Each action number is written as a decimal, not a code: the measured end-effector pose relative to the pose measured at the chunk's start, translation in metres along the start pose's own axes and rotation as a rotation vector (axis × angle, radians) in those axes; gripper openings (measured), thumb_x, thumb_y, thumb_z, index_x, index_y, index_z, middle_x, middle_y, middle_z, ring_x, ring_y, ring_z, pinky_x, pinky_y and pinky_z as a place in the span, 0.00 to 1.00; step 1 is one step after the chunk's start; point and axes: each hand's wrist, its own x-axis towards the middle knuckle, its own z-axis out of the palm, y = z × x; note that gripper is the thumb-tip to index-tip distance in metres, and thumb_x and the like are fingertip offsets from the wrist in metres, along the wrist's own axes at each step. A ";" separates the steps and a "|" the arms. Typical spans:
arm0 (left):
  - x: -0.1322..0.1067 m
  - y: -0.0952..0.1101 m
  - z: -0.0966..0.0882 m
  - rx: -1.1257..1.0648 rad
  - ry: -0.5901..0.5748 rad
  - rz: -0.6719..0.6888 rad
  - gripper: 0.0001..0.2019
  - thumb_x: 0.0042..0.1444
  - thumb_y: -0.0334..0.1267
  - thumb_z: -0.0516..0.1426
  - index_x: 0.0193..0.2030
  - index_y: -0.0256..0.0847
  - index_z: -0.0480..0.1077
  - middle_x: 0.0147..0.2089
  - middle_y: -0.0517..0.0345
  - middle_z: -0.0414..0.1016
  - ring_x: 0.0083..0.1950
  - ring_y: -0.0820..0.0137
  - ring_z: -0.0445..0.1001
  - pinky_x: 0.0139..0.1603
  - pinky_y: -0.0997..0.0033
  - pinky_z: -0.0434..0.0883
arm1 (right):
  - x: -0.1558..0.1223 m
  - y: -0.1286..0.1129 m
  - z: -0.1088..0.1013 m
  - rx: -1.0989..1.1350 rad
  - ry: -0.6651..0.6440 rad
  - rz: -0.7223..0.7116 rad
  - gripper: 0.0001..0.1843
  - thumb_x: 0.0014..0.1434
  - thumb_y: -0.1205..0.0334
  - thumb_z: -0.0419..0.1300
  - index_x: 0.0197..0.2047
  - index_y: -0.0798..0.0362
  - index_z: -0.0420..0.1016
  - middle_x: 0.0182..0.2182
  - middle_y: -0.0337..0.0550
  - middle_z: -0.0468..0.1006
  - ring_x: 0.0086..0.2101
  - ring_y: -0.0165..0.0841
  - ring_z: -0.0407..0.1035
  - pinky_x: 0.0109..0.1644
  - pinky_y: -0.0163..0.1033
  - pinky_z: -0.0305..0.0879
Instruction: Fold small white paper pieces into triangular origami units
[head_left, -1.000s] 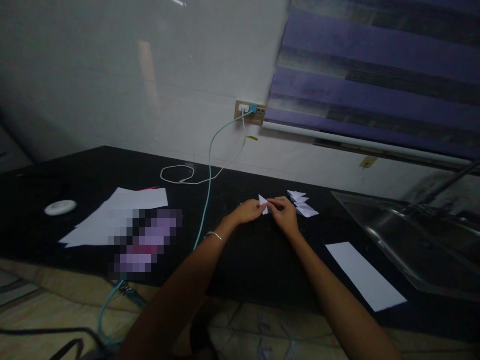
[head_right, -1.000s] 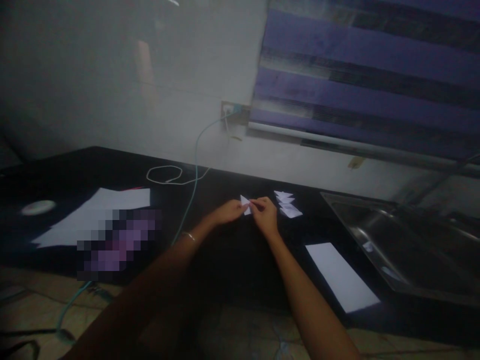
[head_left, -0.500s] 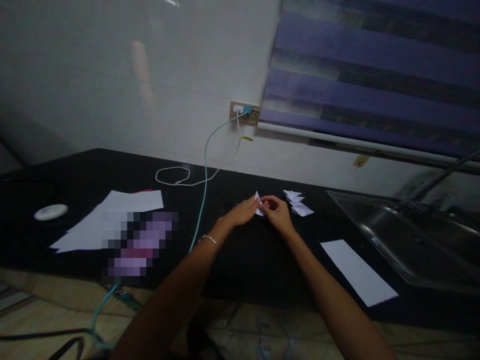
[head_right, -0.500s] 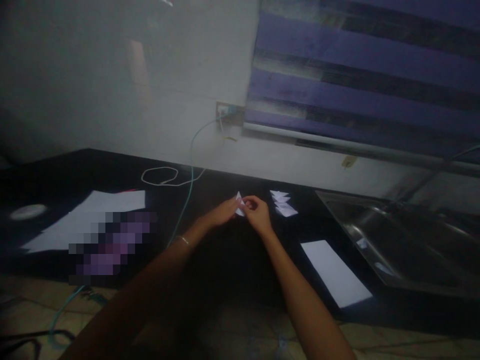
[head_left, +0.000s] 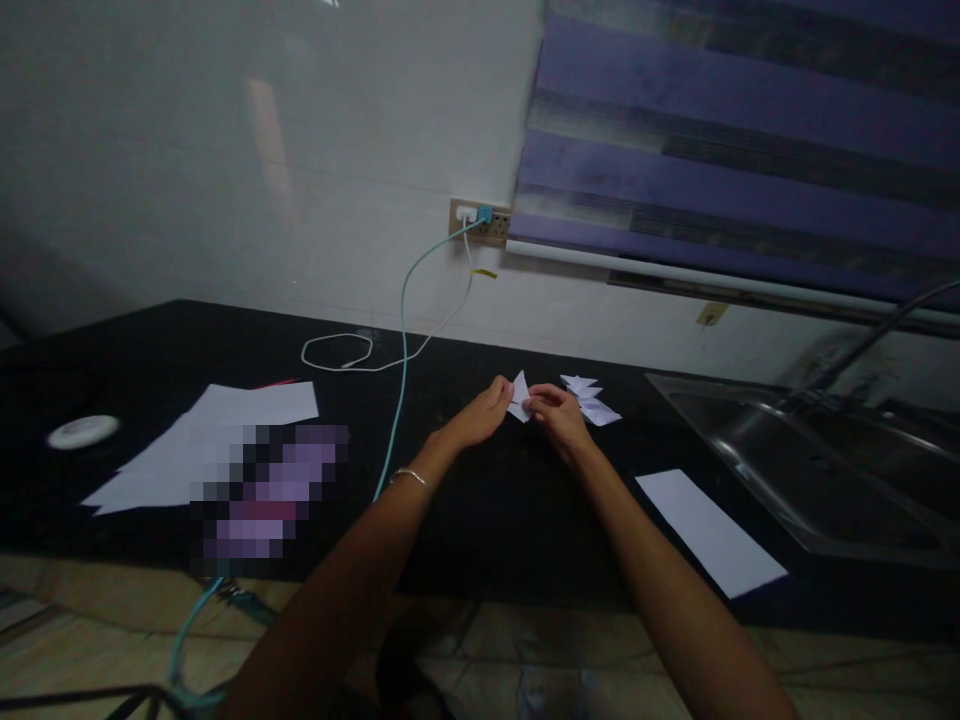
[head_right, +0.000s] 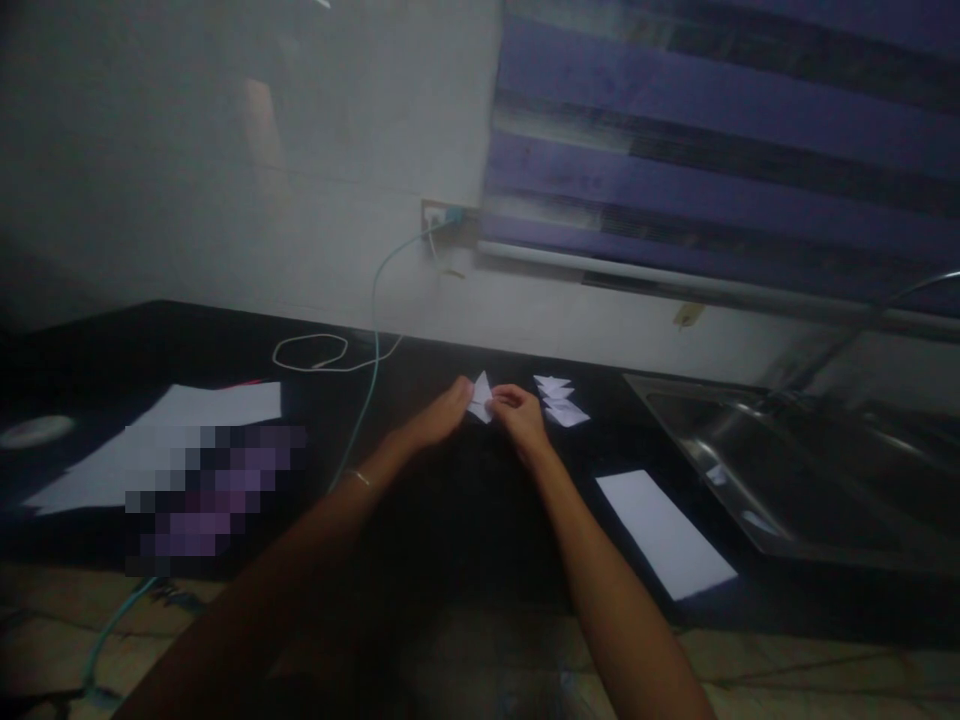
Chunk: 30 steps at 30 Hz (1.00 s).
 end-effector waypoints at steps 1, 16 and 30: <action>0.000 0.003 0.000 -0.022 0.007 0.025 0.25 0.66 0.57 0.37 0.52 0.40 0.61 0.41 0.54 0.71 0.40 0.68 0.70 0.44 0.65 0.67 | 0.000 -0.001 -0.001 0.019 -0.027 0.017 0.14 0.38 0.65 0.67 0.32 0.53 0.75 0.25 0.37 0.74 0.24 0.28 0.64 0.29 0.34 0.58; 0.002 0.011 -0.004 0.117 0.093 0.131 0.17 0.65 0.48 0.46 0.33 0.39 0.66 0.29 0.60 0.68 0.29 0.73 0.65 0.31 0.72 0.60 | 0.000 0.000 -0.006 0.065 -0.215 0.012 0.06 0.45 0.61 0.66 0.28 0.53 0.76 0.22 0.34 0.68 0.22 0.25 0.58 0.27 0.33 0.53; 0.002 0.005 -0.003 -0.010 -0.044 0.098 0.19 0.65 0.52 0.44 0.35 0.39 0.64 0.30 0.61 0.64 0.30 0.73 0.63 0.30 0.73 0.59 | -0.011 -0.014 -0.006 0.061 -0.411 0.166 0.14 0.43 0.58 0.71 0.34 0.53 0.79 0.29 0.38 0.78 0.28 0.29 0.69 0.35 0.36 0.61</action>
